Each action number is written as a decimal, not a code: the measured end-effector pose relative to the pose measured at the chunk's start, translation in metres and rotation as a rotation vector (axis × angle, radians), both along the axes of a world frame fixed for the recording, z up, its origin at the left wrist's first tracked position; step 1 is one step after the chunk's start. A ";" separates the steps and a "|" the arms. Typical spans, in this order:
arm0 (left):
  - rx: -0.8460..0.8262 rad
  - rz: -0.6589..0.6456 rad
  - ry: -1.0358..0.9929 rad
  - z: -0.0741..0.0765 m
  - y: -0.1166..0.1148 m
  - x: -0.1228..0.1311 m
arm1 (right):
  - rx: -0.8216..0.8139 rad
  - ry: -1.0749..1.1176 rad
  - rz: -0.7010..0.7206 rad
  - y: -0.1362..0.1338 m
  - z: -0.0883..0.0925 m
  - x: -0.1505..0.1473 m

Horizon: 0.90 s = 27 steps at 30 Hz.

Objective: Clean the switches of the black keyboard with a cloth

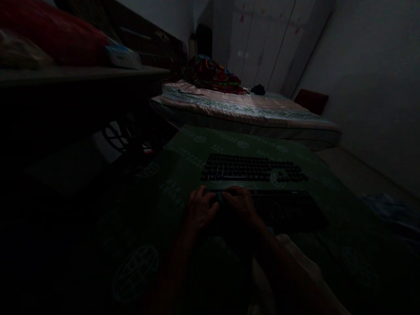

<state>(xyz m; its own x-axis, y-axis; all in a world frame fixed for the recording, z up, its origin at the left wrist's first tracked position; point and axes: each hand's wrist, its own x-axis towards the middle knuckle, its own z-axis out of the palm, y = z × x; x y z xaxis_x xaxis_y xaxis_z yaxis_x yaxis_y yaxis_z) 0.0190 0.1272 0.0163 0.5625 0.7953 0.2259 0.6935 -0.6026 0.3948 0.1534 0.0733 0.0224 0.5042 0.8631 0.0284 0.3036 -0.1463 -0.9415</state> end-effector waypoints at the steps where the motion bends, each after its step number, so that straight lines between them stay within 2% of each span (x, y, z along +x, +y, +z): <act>1: -0.003 0.001 -0.005 0.001 -0.001 0.000 | -0.006 0.009 -0.016 -0.001 0.001 0.000; 6: -0.007 0.009 0.020 0.002 -0.002 0.001 | -0.021 -0.059 -0.065 -0.003 0.002 -0.002; 13: 0.039 0.017 0.059 0.000 -0.003 0.003 | -0.001 -0.234 -0.030 -0.003 -0.007 -0.002; 18: 0.043 0.021 0.073 0.006 -0.005 0.005 | 0.000 -0.353 -0.009 -0.003 -0.003 -0.006; 27: 0.017 0.056 0.082 0.015 -0.008 0.009 | 0.036 -0.398 0.027 0.001 -0.002 -0.005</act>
